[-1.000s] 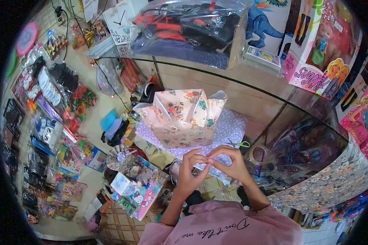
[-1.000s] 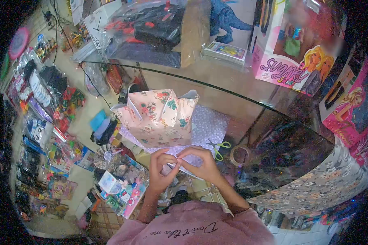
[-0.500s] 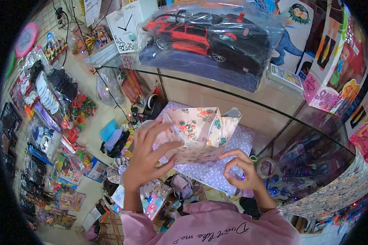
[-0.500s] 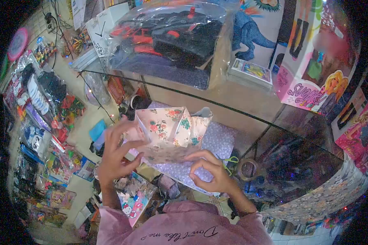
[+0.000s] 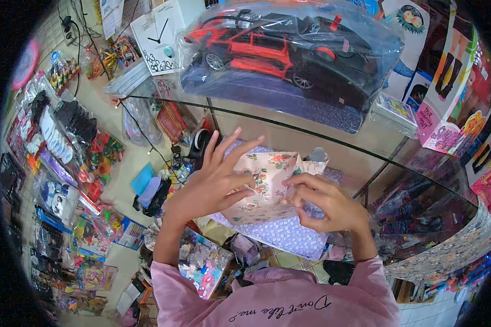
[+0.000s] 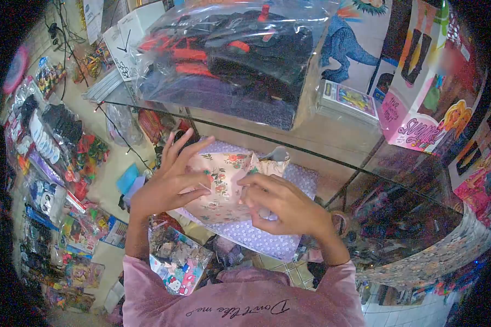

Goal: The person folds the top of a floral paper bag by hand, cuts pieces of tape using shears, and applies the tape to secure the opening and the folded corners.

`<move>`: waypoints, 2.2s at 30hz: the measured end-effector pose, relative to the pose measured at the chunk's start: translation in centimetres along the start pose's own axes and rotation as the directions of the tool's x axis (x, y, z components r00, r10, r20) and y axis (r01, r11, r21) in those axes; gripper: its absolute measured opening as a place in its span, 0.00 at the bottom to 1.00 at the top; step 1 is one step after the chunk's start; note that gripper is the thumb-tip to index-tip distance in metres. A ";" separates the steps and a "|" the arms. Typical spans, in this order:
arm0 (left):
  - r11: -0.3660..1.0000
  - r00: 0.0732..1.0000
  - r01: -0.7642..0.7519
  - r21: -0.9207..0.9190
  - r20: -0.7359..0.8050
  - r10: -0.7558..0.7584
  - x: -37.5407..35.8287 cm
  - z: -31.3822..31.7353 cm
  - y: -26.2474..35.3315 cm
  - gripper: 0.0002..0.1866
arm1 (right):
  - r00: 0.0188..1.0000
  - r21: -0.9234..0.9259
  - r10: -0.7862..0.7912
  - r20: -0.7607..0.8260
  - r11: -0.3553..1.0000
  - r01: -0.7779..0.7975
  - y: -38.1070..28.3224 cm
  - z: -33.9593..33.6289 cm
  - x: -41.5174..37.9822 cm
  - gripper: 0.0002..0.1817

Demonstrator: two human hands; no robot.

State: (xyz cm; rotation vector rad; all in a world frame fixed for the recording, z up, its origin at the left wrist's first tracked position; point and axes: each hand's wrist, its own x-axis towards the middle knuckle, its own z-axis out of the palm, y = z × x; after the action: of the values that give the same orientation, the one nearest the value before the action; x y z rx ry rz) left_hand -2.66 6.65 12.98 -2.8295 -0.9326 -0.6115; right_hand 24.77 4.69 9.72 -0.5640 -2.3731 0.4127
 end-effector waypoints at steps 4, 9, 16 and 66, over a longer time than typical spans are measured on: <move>0.999 0.998 0.013 -0.047 -0.057 -0.015 0.7 0.8 -0.4 0.08 | 1.000 0.023 -0.012 0.025 1.000 0.011 0.7 0.3 1.4 0.12; 0.998 0.998 -0.010 -0.066 -0.055 0.007 1.1 1.9 -1.1 0.09 | 0.999 0.073 0.021 0.045 0.997 -0.024 1.4 1.0 2.5 0.11; 0.997 0.999 -0.004 -0.072 -0.034 0.002 1.2 2.5 -1.8 0.09 | 0.991 0.079 0.077 -0.107 0.995 -0.068 1.9 2.6 3.5 0.10; 0.749 0.765 -0.015 -0.662 -0.490 -0.418 -2.5 13.3 12.6 0.26 | 0.901 0.527 0.364 -0.238 0.827 -0.196 -1.3 4.1 -5.4 0.05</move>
State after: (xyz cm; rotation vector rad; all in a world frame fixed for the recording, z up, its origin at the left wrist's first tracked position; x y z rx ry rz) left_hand 7.50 -2.04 0.19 -2.6316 -1.0497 -2.1003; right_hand 25.48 0.35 4.42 -0.6815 -1.7650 0.9495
